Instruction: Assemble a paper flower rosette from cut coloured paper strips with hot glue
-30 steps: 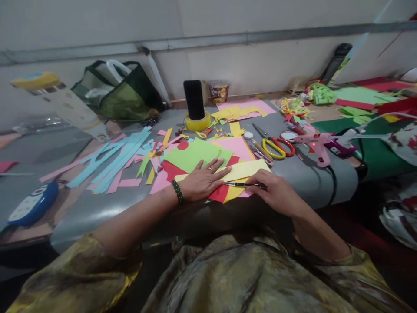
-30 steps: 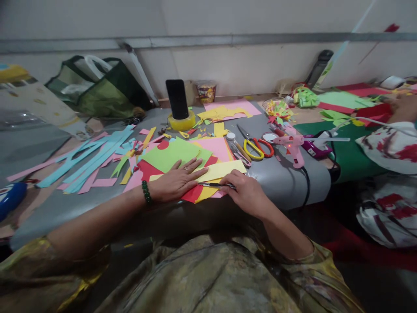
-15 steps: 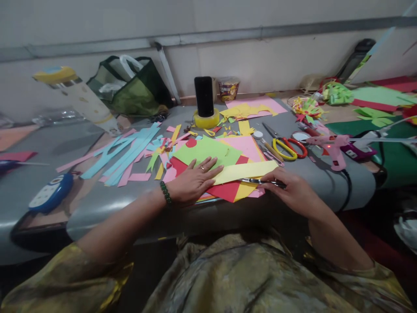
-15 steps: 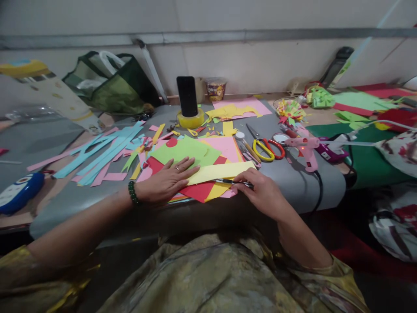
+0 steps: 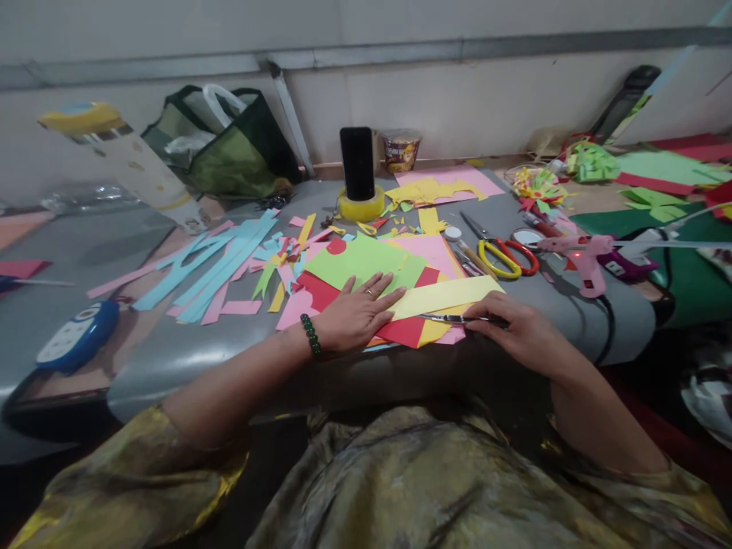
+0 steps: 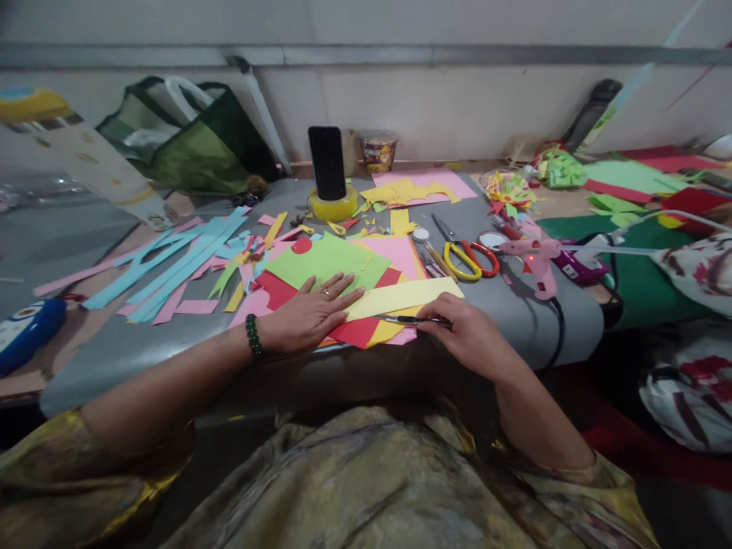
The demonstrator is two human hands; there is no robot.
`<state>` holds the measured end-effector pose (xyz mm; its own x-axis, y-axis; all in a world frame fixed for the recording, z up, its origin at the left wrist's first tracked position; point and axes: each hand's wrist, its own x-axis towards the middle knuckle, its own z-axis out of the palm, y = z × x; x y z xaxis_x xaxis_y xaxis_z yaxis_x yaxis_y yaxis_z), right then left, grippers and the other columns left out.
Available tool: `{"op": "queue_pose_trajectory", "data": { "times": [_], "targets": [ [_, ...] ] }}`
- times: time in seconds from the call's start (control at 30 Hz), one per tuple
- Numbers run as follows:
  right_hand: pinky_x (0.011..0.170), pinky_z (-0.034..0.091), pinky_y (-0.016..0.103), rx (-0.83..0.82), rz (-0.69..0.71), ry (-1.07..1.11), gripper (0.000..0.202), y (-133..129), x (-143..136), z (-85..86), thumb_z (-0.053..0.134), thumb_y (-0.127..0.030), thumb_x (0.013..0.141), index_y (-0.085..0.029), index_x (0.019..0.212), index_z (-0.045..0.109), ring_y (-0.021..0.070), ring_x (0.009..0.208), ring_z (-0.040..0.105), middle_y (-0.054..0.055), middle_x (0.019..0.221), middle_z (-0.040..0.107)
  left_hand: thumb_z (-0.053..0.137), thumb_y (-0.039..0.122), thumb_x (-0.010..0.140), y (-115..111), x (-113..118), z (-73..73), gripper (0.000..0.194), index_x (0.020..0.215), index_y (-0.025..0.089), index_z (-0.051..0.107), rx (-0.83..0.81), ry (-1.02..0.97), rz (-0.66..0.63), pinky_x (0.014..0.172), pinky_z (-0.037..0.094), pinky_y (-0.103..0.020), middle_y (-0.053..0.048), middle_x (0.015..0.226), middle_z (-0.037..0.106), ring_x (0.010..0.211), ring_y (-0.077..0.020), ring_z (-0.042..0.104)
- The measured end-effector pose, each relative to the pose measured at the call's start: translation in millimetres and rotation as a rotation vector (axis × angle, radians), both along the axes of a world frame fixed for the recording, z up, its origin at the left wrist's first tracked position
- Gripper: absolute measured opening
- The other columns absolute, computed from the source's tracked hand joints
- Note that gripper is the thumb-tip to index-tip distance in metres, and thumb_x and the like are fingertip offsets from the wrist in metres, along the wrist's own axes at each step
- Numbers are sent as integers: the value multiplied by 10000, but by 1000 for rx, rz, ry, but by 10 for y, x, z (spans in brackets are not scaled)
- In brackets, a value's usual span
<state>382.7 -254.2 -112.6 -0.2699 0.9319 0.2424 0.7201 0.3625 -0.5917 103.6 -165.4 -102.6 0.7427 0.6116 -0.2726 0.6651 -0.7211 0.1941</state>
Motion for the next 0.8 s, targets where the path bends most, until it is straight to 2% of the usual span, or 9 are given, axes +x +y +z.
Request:
{"op": "queue_pose_trajectory", "data": {
  "times": [0.37, 0.63, 0.8],
  "targets": [
    [706, 514, 318, -36, 64, 10, 134, 51, -93, -23, 596, -315, 915, -242, 892, 707, 202, 793, 652, 51, 858, 695, 147, 451, 1047, 13, -6, -2, 580, 1605, 298, 184, -14, -17, 10, 1228, 98, -596, -41, 1698, 44, 1563, -281, 72],
    [713, 496, 294, -34, 90, -91, 92, 46, -402, 28, 591, -232, 928, -246, 925, 682, 183, 803, 656, 38, 906, 673, 129, 451, 1042, -5, 20, 15, 592, 1604, 277, 202, -56, -27, 25, 1222, 80, -615, -47, 1695, 26, 1563, -295, 41],
    [730, 517, 316, -56, 109, -42, 116, 66, -450, -3, 564, -268, 938, -236, 927, 675, 190, 806, 656, 47, 912, 681, 71, 460, 1046, 132, -77, 126, 597, 1613, 285, 131, -168, -18, 24, 1230, 92, -575, -40, 1699, 15, 1566, -261, 20]
  ]
}}
